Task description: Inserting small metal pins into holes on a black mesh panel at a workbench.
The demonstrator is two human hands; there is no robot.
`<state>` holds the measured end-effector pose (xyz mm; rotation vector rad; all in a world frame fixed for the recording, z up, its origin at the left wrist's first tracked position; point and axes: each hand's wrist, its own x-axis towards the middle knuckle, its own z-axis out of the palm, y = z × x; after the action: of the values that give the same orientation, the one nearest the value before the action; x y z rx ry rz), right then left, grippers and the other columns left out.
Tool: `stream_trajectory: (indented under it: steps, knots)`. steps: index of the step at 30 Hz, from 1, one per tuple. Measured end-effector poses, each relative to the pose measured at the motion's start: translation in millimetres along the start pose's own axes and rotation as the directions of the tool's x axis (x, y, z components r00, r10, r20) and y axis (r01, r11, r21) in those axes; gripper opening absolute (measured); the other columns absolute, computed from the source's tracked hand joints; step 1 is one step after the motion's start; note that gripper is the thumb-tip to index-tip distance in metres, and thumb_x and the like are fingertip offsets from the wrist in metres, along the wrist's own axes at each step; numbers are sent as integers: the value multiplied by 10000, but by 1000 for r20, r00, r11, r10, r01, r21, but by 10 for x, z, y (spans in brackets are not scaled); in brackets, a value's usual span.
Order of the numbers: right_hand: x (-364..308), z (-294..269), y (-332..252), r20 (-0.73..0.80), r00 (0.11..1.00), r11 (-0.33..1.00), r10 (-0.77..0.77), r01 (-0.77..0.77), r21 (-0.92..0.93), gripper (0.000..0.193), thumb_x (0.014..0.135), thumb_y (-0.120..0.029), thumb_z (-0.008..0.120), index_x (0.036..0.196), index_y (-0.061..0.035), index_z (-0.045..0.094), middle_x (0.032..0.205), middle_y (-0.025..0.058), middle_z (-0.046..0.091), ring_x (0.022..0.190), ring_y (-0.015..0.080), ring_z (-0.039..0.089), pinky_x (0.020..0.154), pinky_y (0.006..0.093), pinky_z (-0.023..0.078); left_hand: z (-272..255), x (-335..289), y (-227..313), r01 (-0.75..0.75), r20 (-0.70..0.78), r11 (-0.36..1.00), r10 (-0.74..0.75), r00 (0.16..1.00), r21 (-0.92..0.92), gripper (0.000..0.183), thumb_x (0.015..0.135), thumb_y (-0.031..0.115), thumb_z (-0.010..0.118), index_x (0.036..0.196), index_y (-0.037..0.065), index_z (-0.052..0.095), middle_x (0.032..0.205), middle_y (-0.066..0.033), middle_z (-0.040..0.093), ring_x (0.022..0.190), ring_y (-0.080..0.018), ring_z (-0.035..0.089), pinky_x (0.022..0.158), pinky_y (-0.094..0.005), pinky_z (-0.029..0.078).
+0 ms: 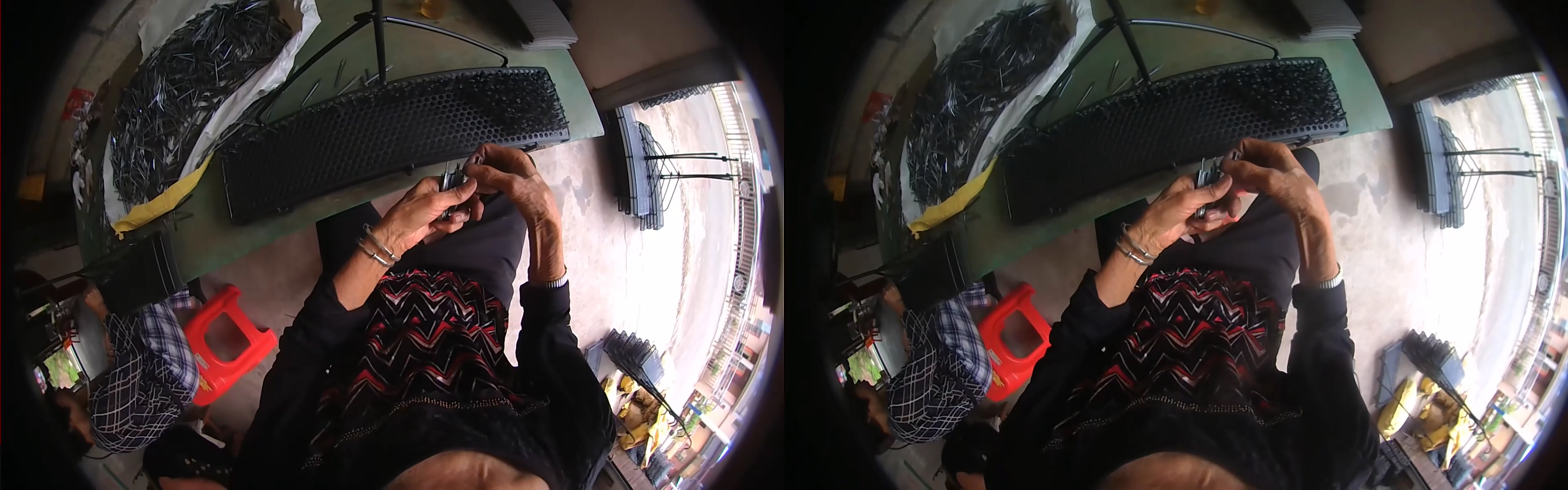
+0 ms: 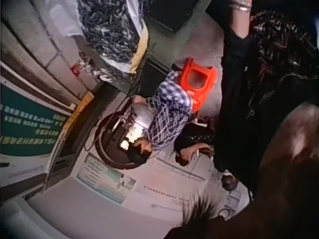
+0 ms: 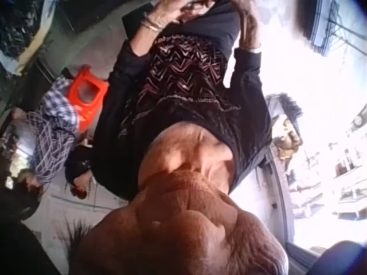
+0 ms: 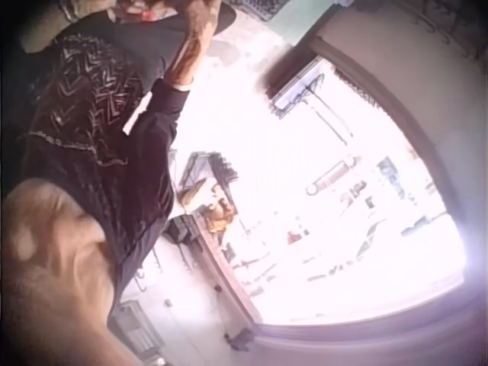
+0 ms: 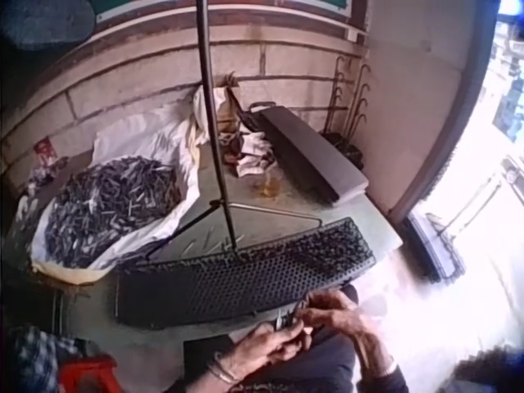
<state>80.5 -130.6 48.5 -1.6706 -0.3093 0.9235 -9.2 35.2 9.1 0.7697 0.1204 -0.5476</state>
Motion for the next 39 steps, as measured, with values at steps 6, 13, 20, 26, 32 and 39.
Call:
stream_trajectory:
  steps: [6,13,20,26,32,39]
  knots:
    - [68,71,-36,-97,995,1000,6,-6,7,195,876,-229,623,797,-54,593,741,-15,601,722,62,553,690,223,423,-24,-60,86,-15,-110,1000,13,994,-13,301,971,321,540,990,28,610,746,-27,600,571,-38,468,442,-166,317]
    - [142,75,62,-185,983,998,16,-5,57,232,919,-261,606,846,-41,625,762,-11,623,730,73,576,700,227,452,-50,-93,179,-38,-201,994,59,978,106,259,973,269,543,917,33,632,713,-3,607,546,-36,461,474,-186,338]
    - [137,116,58,-198,980,998,1,11,59,209,918,-207,615,998,-17,654,790,7,646,718,82,596,682,225,483,-139,-75,65,-94,-177,983,122,977,159,326,1004,300,466,996,25,640,702,3,597,550,-17,415,459,-151,342]
    - [136,148,25,-191,981,999,-21,30,43,213,918,-219,616,954,-10,639,781,14,645,718,88,598,662,228,476,-48,-117,107,-61,-246,972,119,962,228,342,1006,317,456,972,34,646,693,17,592,550,-3,427,445,-147,330]
    - [126,178,-18,-197,980,998,-41,31,-54,214,912,-214,612,905,0,618,759,33,638,725,90,595,651,232,466,-7,-77,83,21,-435,973,83,897,229,385,985,353,494,862,34,672,668,17,591,550,-8,434,438,-154,323]
    - [65,297,-169,-383,911,985,-155,175,16,176,918,-175,600,925,-3,631,774,53,656,720,109,610,655,221,463,-22,-29,121,-125,-441,992,105,891,-18,327,960,294,550,900,-4,670,694,-47,647,564,-79,533,516,-198,399]
